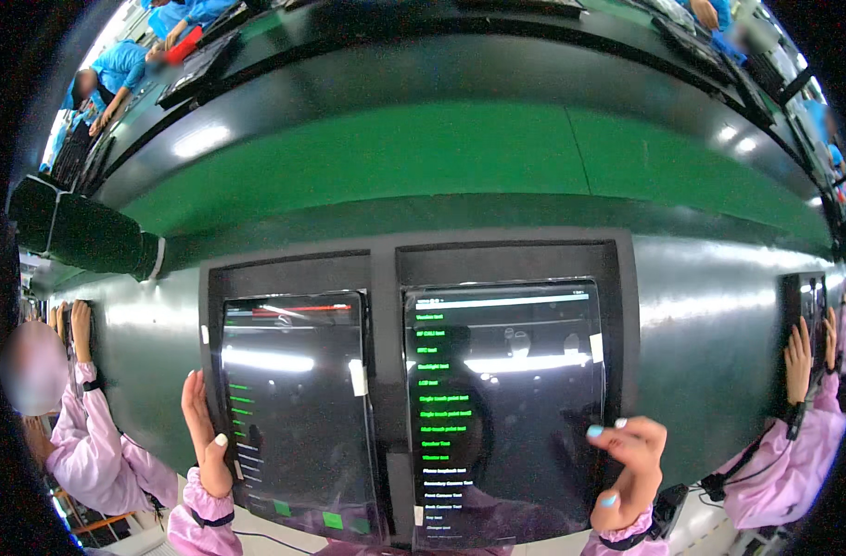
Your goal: Inspecting and testing tablet computers on an electronics assembly line using diagnostic software.
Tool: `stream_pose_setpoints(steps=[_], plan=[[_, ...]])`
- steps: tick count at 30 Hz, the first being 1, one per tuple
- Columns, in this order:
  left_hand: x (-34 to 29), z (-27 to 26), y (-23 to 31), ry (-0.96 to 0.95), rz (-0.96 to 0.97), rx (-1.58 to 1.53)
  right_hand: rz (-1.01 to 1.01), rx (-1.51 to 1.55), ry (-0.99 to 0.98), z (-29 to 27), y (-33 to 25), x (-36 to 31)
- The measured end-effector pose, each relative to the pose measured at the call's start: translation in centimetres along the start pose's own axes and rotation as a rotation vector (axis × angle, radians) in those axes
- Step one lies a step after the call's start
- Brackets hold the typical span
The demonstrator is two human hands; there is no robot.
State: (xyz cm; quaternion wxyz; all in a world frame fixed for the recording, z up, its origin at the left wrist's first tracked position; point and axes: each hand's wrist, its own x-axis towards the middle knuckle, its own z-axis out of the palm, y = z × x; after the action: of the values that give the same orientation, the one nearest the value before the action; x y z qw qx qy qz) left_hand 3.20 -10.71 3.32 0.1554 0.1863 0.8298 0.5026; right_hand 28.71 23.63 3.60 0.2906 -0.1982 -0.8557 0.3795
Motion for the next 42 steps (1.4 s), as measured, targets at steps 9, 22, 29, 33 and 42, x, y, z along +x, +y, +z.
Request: stream_pose_setpoints(steps=[9, 22, 29, 33, 42], plan=[[-0.4, 0.2, -0.4, 0.217, -0.086, 0.077, -0.290, -0.018, -0.260, -0.6, 0.5, -0.2], [-0.6, -0.1, -1.2, 0.209, -0.059, 0.045, -0.324, -0.124, -0.269, -1.6, -0.2, 0.1], [-0.8, -1.1, -3.0, 0.262, -0.056, 0.076, 0.293, -0.113, 0.295, -1.0, -0.1, 0.4], [-0.7, -2.1, -3.3, 0.287, -0.055, 0.182, 0.354, -0.196, 0.170, -1.2, 0.2, 0.3], [-0.2, 0.2, -0.6, 0.350, 0.083, 0.119, 0.262, -0.254, -0.148, -1.5, -0.3, 1.0]])
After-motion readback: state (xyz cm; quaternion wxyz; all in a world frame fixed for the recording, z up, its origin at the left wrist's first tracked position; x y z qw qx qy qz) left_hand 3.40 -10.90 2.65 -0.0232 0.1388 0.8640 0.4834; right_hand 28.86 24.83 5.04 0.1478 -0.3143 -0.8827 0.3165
